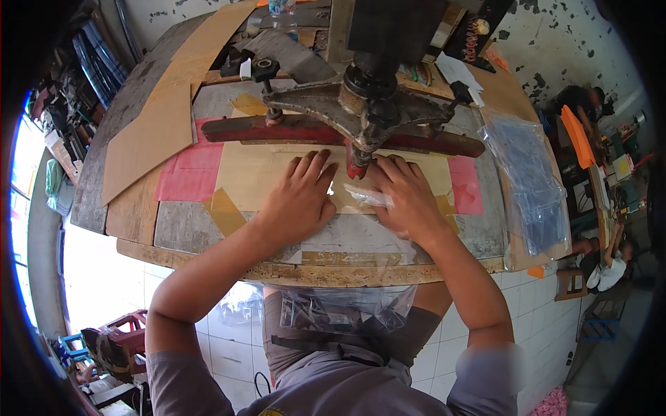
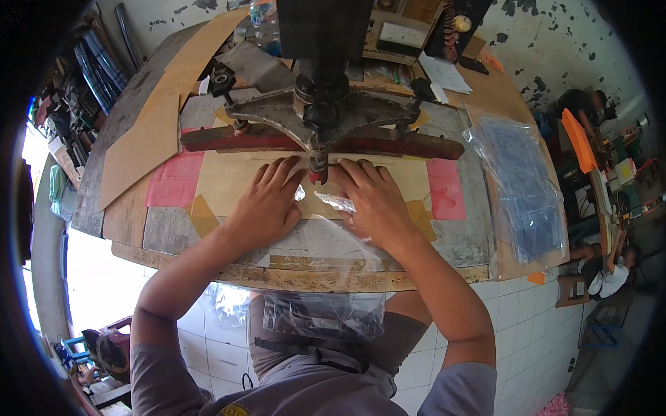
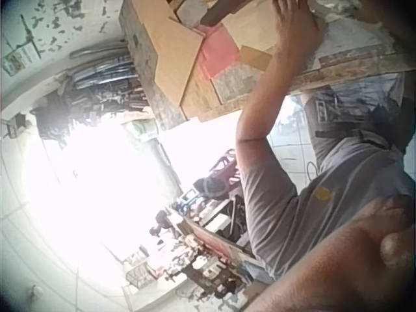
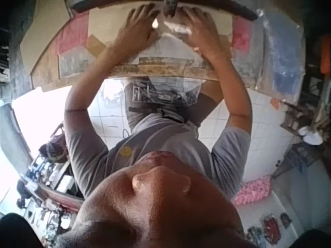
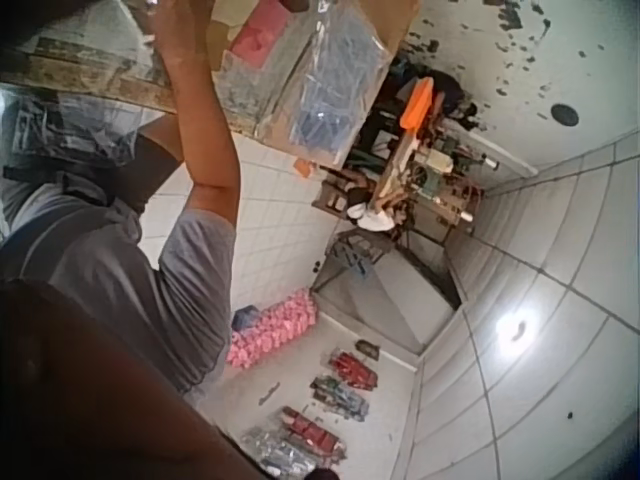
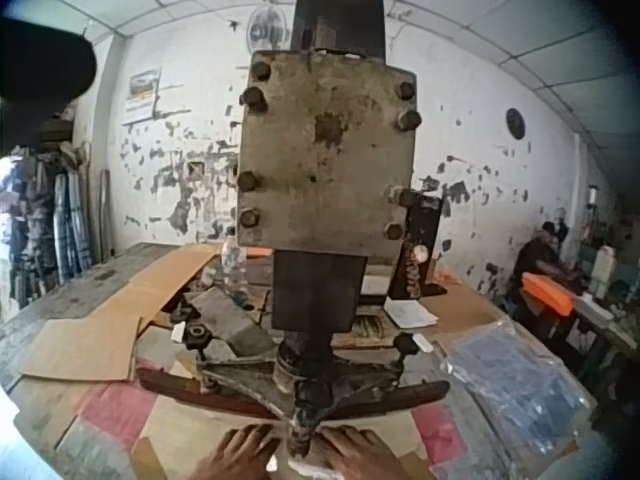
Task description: The person aligns a plastic bag on a wooden workbench, uses a mechanical heat sealer to bond the edges by applying pressure, and folds the plastic sheet.
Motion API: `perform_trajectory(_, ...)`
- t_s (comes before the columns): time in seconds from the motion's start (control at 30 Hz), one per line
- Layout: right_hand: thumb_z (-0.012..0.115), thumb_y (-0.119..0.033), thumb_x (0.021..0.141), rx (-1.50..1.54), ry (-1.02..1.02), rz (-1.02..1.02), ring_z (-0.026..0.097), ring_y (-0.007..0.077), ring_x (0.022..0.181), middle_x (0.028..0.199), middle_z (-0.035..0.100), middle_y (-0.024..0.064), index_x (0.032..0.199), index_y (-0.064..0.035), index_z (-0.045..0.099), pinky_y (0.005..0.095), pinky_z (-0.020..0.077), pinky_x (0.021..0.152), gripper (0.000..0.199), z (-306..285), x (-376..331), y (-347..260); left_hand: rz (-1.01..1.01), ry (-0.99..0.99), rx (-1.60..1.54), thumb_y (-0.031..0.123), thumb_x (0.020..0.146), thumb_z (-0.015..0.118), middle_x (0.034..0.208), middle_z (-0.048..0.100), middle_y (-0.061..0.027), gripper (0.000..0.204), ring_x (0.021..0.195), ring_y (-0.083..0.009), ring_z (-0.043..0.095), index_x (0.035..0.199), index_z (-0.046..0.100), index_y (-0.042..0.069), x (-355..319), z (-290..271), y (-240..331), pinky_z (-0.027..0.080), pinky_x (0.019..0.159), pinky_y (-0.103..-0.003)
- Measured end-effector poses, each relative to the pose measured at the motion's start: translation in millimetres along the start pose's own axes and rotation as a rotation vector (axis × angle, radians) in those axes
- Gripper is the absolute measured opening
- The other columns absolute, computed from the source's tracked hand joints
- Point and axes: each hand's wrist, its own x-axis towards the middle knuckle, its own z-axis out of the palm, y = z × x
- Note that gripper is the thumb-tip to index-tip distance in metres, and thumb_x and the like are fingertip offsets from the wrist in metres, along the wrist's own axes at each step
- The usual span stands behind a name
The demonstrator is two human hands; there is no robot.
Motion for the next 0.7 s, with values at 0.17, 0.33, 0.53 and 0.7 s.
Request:
perform_trajectory(0.17, 0.076, -0.017, 0.085, -0.025, 0.001, 0.005, 0.056, 0.0288, 0.125, 0.147, 0.055, 0.0128, 0.139, -0.0013, 0.062, 0.0406, 0.0455, 0.101, 0.059, -0.1, 0.7, -4.0, 0.014, -0.077, -0.061, 0.017, 0.087, 0.058, 0.143, 0.053, -0.0269, 0.062, 0.134, -0.0401, 0.05, 0.141, 0.051, -0.012, 0.3, -3.6, 1.0, 0.038, 0.118, -0.05)
perform_trajectory(0.33, 0.074, -0.017, 0.086, -0.014, 0.007, 0.025, 0.057, 0.0304, 0.116, 0.132, 0.058, 0.0151, 0.14, 0.001, 0.061, 0.0421, 0.0459, 0.098, 0.058, -4.7, 4.4, -7.4, -0.007, -0.056, -0.049, 0.017, 0.086, 0.059, 0.144, 0.052, -0.0282, 0.064, 0.135, -0.0405, 0.05, 0.142, 0.05, -0.013, -1.7, -4.5, 6.5, 0.038, 0.119, -0.051)
perform_trajectory(0.53, 0.074, -0.016, 0.083, 0.0, -0.021, 0.066, 0.058, 0.0305, 0.107, 0.113, 0.058, 0.0139, 0.138, 0.0018, 0.062, 0.0432, 0.0473, 0.09, 0.059, -2.7, 6.7, -7.7, -0.021, -0.048, -0.031, 0.017, 0.086, 0.059, 0.148, 0.049, -0.0299, 0.068, 0.139, -0.0408, 0.048, 0.146, 0.047, -0.014, -1.8, -1.9, 9.8, 0.036, 0.121, -0.051)
perform_trajectory(0.7, 0.074, -0.015, 0.083, 0.025, -0.01, 0.065, 0.058, 0.0318, 0.105, 0.109, 0.057, 0.0143, 0.127, 0.0016, 0.064, 0.044, 0.0478, 0.088, 0.048, 0.4, 7.0, -5.6, -0.026, -0.079, -0.012, 0.018, 0.087, 0.059, 0.151, 0.048, -0.0293, 0.069, 0.144, -0.0407, 0.044, 0.147, 0.046, -0.013, -2.0, -3.2, 9.2, 0.033, 0.123, -0.052)
